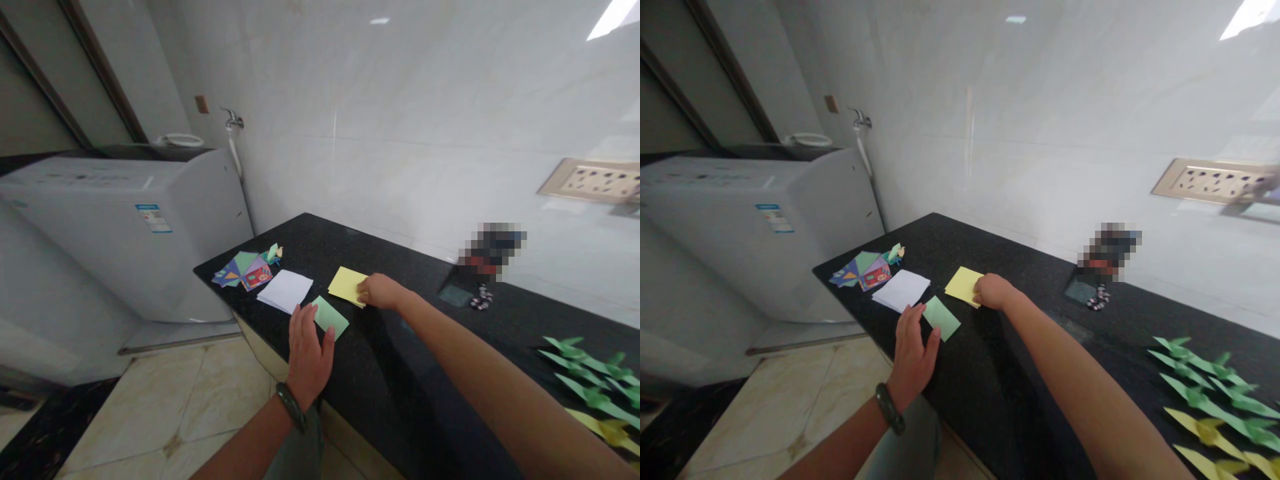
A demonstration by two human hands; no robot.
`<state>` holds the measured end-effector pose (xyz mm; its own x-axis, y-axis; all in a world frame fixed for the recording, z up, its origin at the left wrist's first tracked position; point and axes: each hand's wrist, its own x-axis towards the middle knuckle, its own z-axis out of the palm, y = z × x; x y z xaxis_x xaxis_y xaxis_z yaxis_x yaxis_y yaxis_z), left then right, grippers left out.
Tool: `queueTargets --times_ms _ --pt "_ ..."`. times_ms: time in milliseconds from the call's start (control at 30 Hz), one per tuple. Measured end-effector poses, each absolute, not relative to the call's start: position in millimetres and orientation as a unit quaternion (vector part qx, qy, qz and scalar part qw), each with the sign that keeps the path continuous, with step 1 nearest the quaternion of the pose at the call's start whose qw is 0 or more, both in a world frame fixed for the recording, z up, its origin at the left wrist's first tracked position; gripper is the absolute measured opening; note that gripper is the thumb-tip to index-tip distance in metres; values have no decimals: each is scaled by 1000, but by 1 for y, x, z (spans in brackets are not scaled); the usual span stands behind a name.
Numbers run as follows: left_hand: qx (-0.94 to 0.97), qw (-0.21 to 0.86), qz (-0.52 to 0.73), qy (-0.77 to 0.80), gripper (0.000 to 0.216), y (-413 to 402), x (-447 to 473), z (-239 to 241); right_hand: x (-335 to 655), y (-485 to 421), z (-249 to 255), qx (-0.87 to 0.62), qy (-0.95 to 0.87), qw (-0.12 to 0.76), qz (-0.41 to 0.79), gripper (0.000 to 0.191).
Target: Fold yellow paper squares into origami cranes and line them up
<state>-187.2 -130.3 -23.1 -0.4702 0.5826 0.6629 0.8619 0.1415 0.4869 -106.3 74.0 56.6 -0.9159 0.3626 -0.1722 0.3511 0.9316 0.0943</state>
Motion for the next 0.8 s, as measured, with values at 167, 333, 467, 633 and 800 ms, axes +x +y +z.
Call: queueTargets --times_ms 167,333,467,633,800 --pt "-493 155 -431 -740 45 -131 -187 -24 -109 79 55 179 978 101 41 23" --pt "-496 155 -423 -743 45 -131 -188 -24 -109 82 54 172 979 98 51 26" --pt "-496 153 -427 -741 45 -132 -187 -24 -109 78 55 178 978 97 57 28" --pt "-499 159 -424 -739 45 -131 -187 -23 -112 72 56 190 974 105 66 28" --pt "-502 161 -414 -742 44 -131 -187 -24 -114 74 54 194 972 115 70 32"
